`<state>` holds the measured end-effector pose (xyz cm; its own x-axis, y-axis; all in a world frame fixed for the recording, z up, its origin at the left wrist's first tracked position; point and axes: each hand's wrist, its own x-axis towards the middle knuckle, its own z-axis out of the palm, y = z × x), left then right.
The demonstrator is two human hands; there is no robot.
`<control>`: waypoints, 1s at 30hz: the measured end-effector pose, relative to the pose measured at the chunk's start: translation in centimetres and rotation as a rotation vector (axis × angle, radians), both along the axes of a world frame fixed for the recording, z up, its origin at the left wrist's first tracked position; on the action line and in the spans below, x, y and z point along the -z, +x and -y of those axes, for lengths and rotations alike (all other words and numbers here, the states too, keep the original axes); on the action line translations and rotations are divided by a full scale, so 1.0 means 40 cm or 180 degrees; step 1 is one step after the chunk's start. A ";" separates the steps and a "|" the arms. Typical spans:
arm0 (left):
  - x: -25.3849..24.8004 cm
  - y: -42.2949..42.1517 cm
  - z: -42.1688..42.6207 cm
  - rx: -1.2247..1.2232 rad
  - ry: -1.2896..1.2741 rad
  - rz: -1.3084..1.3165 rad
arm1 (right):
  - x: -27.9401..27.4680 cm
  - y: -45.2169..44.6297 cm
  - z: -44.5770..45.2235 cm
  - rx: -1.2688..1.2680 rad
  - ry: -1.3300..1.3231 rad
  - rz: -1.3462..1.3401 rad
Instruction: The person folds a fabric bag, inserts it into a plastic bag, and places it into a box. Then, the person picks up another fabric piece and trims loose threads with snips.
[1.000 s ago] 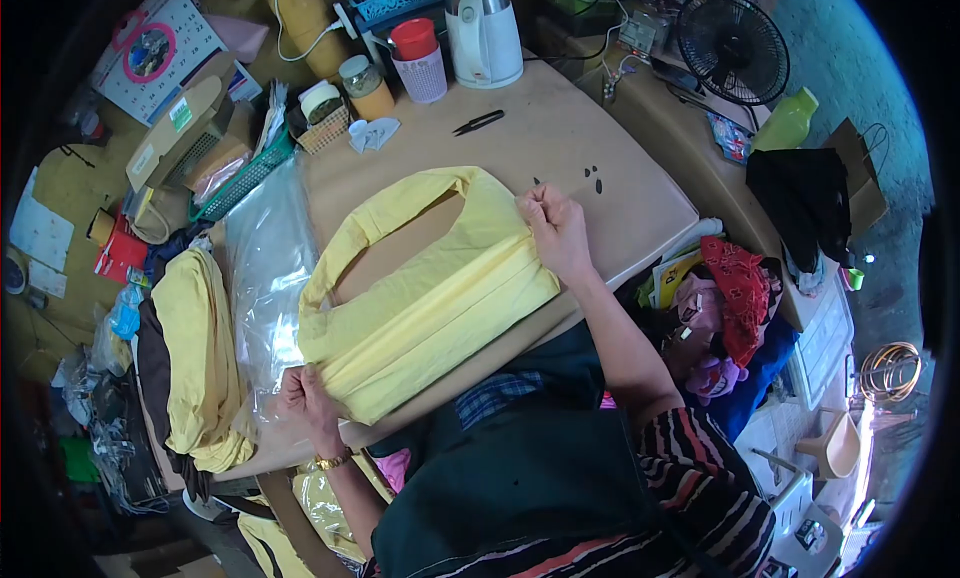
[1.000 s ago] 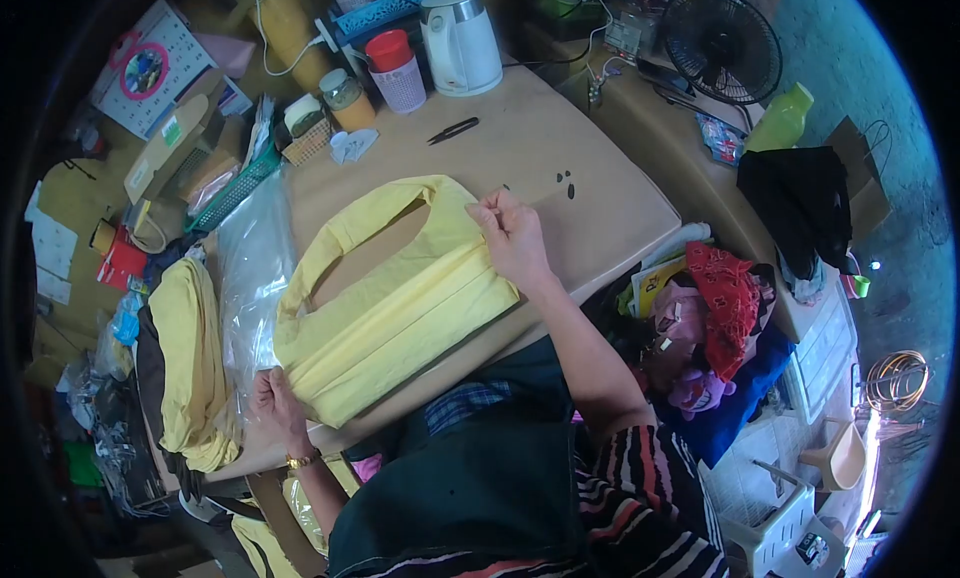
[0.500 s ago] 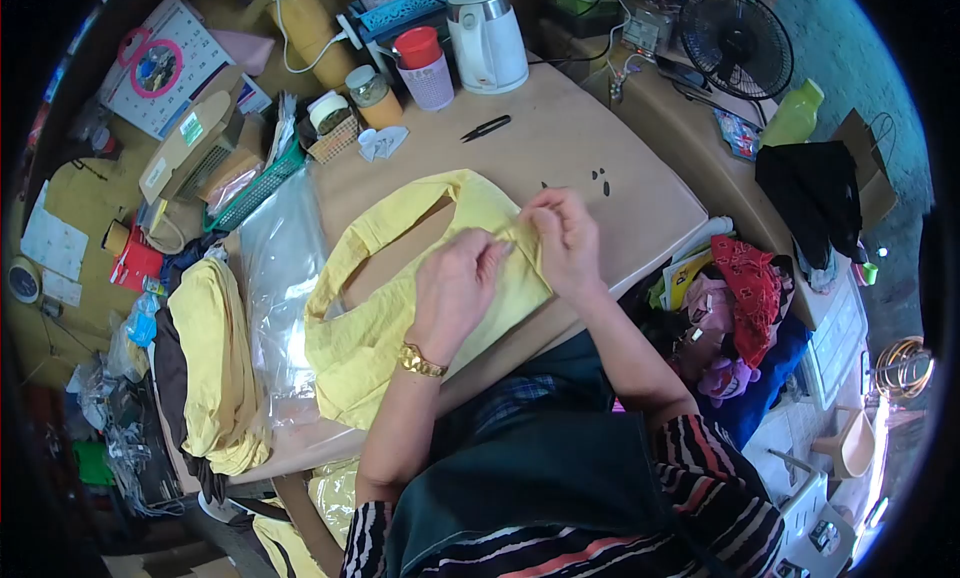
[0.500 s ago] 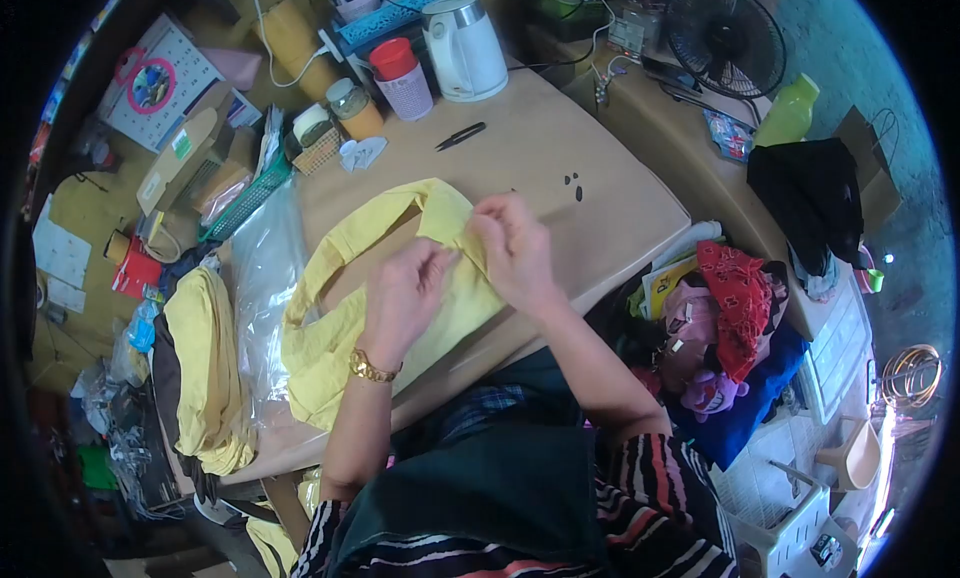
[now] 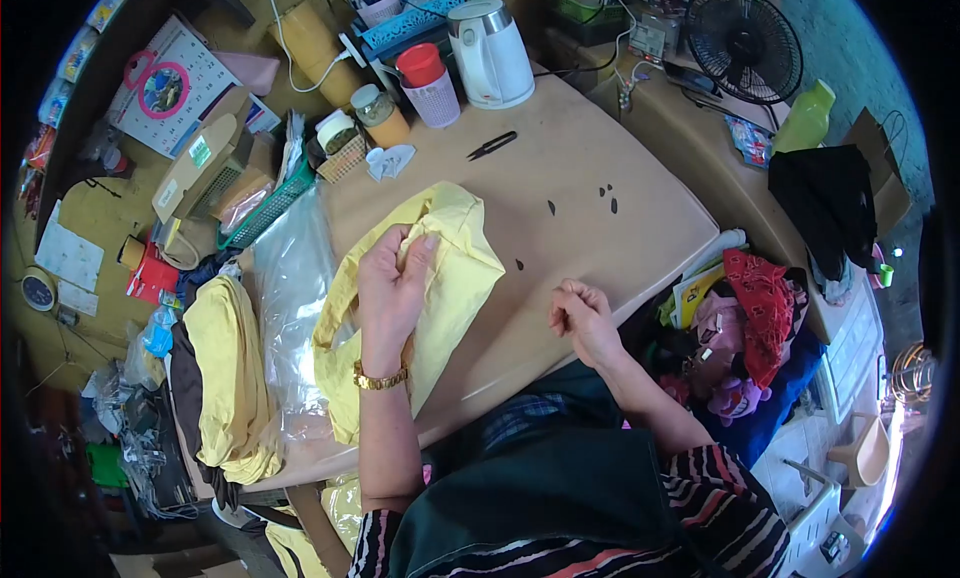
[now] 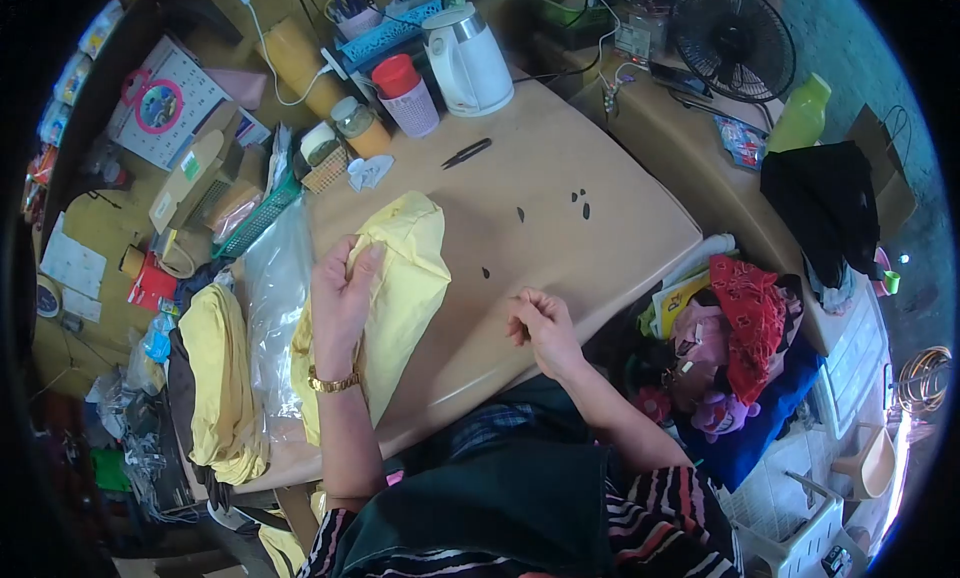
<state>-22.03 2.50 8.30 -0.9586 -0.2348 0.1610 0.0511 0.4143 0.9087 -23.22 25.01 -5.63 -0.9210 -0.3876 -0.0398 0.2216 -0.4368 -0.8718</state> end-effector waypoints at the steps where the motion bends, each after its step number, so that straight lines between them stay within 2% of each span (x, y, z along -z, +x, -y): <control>1: 0.001 0.000 -0.009 0.0055 0.0059 -0.0156 | -0.043 0.018 0.015 0.0008 0.0022 0.0270; 2: 0.007 0.002 -0.022 0.0050 0.0061 -0.0157 | -0.073 0.028 0.030 0.0020 0.0050 0.0540; 6: 0.054 0.004 -0.058 0.0537 0.0032 -0.0432 | -0.072 0.000 0.066 -0.0194 -0.0383 0.0319; 9: 0.064 0.002 -0.058 0.0486 0.0357 -0.0209 | -0.062 -0.016 0.065 -0.0142 0.0090 0.0170; 10: 0.069 -0.004 -0.056 0.0470 0.0355 -0.0203 | -0.062 -0.011 0.062 -0.0158 0.0089 0.0176; 12: 0.085 -0.013 -0.053 0.0098 0.0094 -0.0516 | -0.058 0.002 0.052 0.0140 0.0925 -0.0229; 13: 0.087 -0.014 -0.060 0.0089 0.0099 -0.0505 | -0.052 0.010 0.053 0.0130 0.0931 -0.0219; 15: 0.087 -0.012 -0.083 -0.0094 -0.0675 -0.0954 | -0.038 0.023 0.051 0.0598 0.1142 -0.0627; 16: 0.086 -0.009 -0.090 -0.0087 -0.0664 -0.0951 | -0.042 0.024 0.040 0.0604 0.1152 -0.0623; 18: 0.083 -0.005 -0.100 -0.0150 -0.1630 -0.1245 | -0.056 0.021 0.006 0.0400 0.2019 -0.0955; 19: 0.088 -0.011 -0.097 -0.0150 -0.1625 -0.1257 | -0.055 0.010 0.000 0.0408 0.2023 -0.0965; 21: 0.101 -0.016 -0.088 0.0125 -0.1658 -0.1487 | -0.071 -0.019 -0.004 0.2396 0.2311 -0.2524; 22: 0.105 -0.013 -0.096 0.0127 -0.1646 -0.1480 | -0.087 -0.030 0.002 0.2391 0.2325 -0.2522; 23: 0.105 -0.013 -0.114 0.0394 -0.1518 -0.1564 | -0.143 -0.043 0.022 0.2558 0.2251 -0.2941; 25: 0.113 -0.009 -0.138 0.0691 -0.1390 -0.1638 | -0.171 -0.067 0.042 0.2726 0.2170 -0.3382; 26: 0.109 0.001 -0.138 0.0689 -0.1391 -0.1651 | -0.154 -0.082 0.054 0.2145 0.2214 -0.3592; 27: 0.099 0.019 -0.131 0.0511 -0.1579 -0.1163 | -0.144 -0.089 0.061 0.1549 0.2245 -0.3769; 28: 0.088 0.040 -0.120 0.0323 -0.1757 -0.0673 | -0.141 -0.093 0.053 0.1541 0.2237 -0.3775; 30: 0.056 0.121 -0.040 0.0778 -0.2197 0.0171 | -0.136 -0.117 0.010 0.0683 0.3049 -0.2804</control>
<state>-17.18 4.10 6.07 -0.9814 0.1245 0.1463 0.1780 0.8756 0.4490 -27.92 24.60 -0.19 -0.8186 -0.3855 0.4258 -0.5716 0.4748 -0.6692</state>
